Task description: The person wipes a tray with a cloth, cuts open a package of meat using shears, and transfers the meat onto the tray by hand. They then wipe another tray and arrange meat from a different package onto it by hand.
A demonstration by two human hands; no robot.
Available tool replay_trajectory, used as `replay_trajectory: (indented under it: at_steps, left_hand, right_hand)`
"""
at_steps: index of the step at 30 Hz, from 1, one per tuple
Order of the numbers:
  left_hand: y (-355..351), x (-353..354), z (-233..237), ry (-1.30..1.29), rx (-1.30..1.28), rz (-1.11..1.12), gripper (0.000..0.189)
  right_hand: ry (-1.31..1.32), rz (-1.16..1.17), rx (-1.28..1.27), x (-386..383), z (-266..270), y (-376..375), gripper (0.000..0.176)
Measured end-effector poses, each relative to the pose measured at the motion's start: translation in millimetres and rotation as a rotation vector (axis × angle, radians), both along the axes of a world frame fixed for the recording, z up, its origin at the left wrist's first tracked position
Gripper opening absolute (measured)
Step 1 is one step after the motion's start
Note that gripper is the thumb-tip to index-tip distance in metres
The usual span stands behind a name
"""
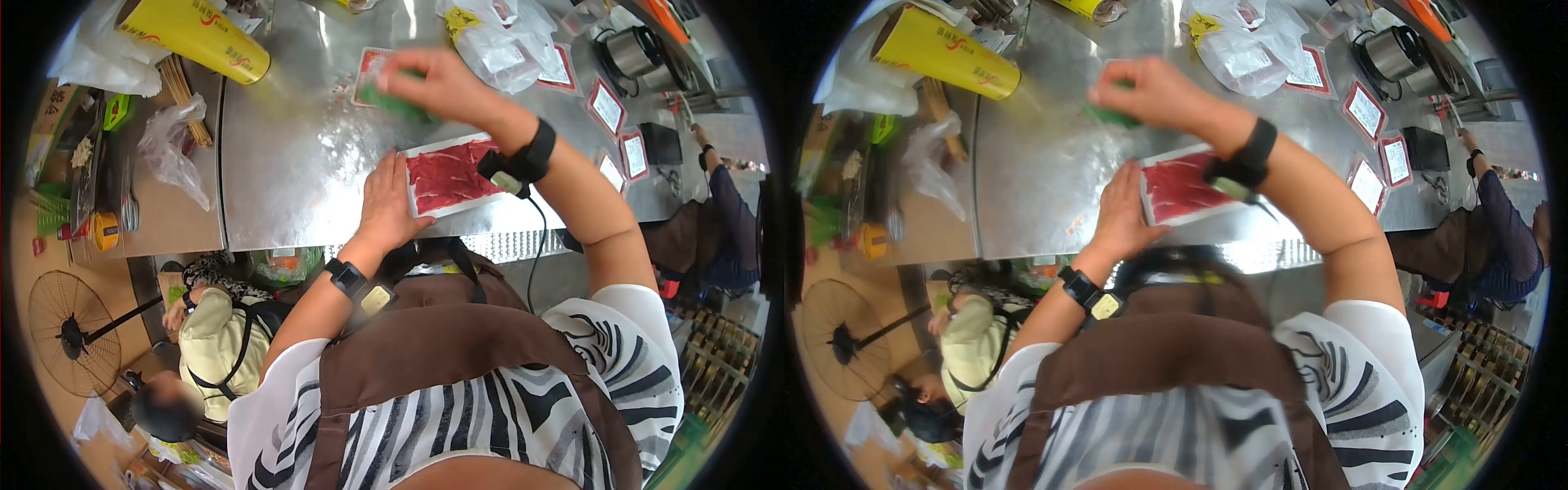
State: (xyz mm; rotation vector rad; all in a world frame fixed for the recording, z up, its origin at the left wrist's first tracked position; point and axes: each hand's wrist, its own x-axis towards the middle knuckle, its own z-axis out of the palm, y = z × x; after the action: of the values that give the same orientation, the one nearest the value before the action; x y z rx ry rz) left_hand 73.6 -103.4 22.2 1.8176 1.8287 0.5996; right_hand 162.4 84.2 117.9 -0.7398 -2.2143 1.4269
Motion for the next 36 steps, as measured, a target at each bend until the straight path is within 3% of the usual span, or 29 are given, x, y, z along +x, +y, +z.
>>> replay_trajectory:
  at_steps: [1,5,9,12,21,24,36]
  left_hand:
    - [1,0,-2,0.031,-0.005,0.000,0.107]
    - [4,2,-11,0.096,-0.026,-0.005,0.113]
    - [8,4,-10,0.162,-0.037,-0.023,0.115]
    - [12,6,-6,0.208,-0.041,-0.039,0.114]
    - [16,10,2,0.267,-0.160,-0.059,0.115]
    - [17,13,4,0.288,-0.185,-0.046,0.116]
    - [19,18,8,0.332,-0.163,-0.059,0.117]
  right_hand:
    - [-0.052,0.096,0.180,4,-29,-1,0.025]
    - [-0.298,0.192,0.391,21,-88,-15,0.016]
    - [-0.361,0.260,0.571,27,-106,-13,0.014]
    - [-0.482,0.307,0.593,39,-104,-1,0.014]
    - [-0.427,0.432,0.664,113,-101,53,0.010]
    - [-0.537,0.440,0.617,137,-91,65,0.013]
    - [-0.525,0.241,0.660,244,-96,100,0.013]
